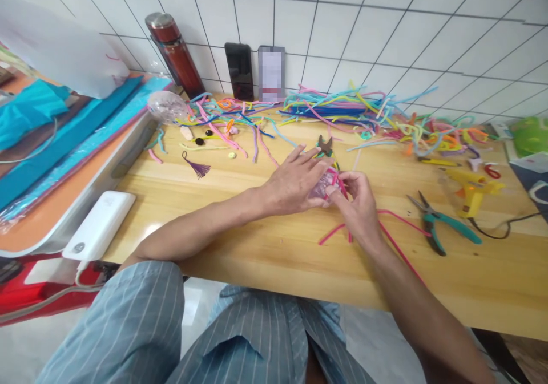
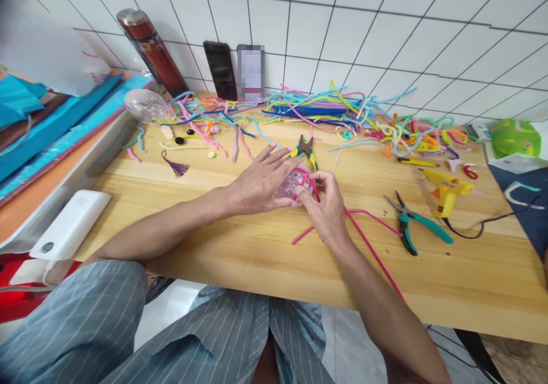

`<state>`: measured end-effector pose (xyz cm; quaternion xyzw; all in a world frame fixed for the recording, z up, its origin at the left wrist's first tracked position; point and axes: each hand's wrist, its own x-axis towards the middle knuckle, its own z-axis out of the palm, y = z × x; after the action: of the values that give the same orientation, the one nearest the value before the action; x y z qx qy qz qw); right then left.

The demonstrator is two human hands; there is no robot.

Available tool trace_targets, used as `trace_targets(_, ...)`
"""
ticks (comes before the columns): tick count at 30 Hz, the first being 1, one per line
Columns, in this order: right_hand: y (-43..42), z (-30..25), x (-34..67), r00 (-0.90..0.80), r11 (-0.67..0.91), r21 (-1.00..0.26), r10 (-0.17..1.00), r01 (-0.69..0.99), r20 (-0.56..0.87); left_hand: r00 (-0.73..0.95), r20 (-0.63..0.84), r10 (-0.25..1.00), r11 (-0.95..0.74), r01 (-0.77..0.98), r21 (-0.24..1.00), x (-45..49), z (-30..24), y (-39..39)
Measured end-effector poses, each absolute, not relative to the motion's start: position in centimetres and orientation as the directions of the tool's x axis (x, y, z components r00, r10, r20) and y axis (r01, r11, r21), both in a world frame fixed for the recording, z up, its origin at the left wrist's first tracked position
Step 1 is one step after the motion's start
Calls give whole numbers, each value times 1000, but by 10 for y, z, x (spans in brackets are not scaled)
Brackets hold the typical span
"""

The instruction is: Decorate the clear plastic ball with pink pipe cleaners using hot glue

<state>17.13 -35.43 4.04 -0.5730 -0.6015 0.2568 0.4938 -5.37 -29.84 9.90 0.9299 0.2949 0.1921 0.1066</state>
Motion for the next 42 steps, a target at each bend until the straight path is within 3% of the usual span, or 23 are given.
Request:
trace_targets(12,-362,42,170,137,227,-848,935,478,327,807,249,535,-829,444,341,-56,98,-291)
trace_targets(19,-373,63,176,62,269,-769,927,581,370,787,308,535,-825,407,393,-60,90,-295)
trace_targets(25,-394,87,192,85,256,-706,908,661,409,792,309,527,-841,433,325,-63,85,-298)
trace_targets(28,-418,93,224,183,152,-695,906,703,382,806,343,482,-872,402,280,-64,82,-303)
trace_targets(30,-439,90,253,339,-10,-691,876,723,342,798,363,482,-874,410,260,-65,81,-305)
trace_targets(34,-475,70,312,651,-395,-580,681,713,335,794,400,458,-889,409,205,-66,78,-307)
trace_targets(37,-486,54,346,657,-502,-427,619,752,430,799,411,440,-898,406,172,-67,79,-309)
trace_targets(42,-471,43,378,530,-460,-263,741,848,413,787,434,437,-898,408,165,-66,79,-310)
